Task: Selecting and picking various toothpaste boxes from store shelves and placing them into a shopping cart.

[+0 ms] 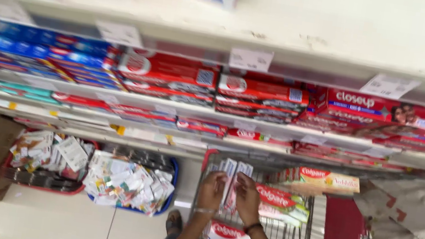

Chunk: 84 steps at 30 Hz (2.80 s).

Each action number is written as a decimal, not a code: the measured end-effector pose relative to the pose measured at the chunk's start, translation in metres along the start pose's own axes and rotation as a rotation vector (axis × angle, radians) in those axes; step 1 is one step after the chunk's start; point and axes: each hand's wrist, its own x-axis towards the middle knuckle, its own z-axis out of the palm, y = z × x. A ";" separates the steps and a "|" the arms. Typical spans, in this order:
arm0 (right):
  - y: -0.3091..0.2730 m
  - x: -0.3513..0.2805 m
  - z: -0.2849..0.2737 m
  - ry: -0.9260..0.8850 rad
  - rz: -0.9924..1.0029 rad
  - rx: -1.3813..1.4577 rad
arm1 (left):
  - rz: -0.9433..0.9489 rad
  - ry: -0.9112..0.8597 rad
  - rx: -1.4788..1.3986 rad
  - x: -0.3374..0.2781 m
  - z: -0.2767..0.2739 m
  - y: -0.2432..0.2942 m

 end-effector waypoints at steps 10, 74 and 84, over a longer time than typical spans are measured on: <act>-0.352 0.014 -0.049 0.100 -0.500 0.333 | 0.847 0.260 0.306 0.064 -0.126 0.298; 0.065 -0.017 0.025 0.029 0.329 -0.130 | -0.092 -0.031 0.290 -0.023 0.036 -0.143; -0.177 0.022 -0.017 0.218 -0.407 0.430 | 0.278 0.112 -0.101 0.009 -0.036 0.122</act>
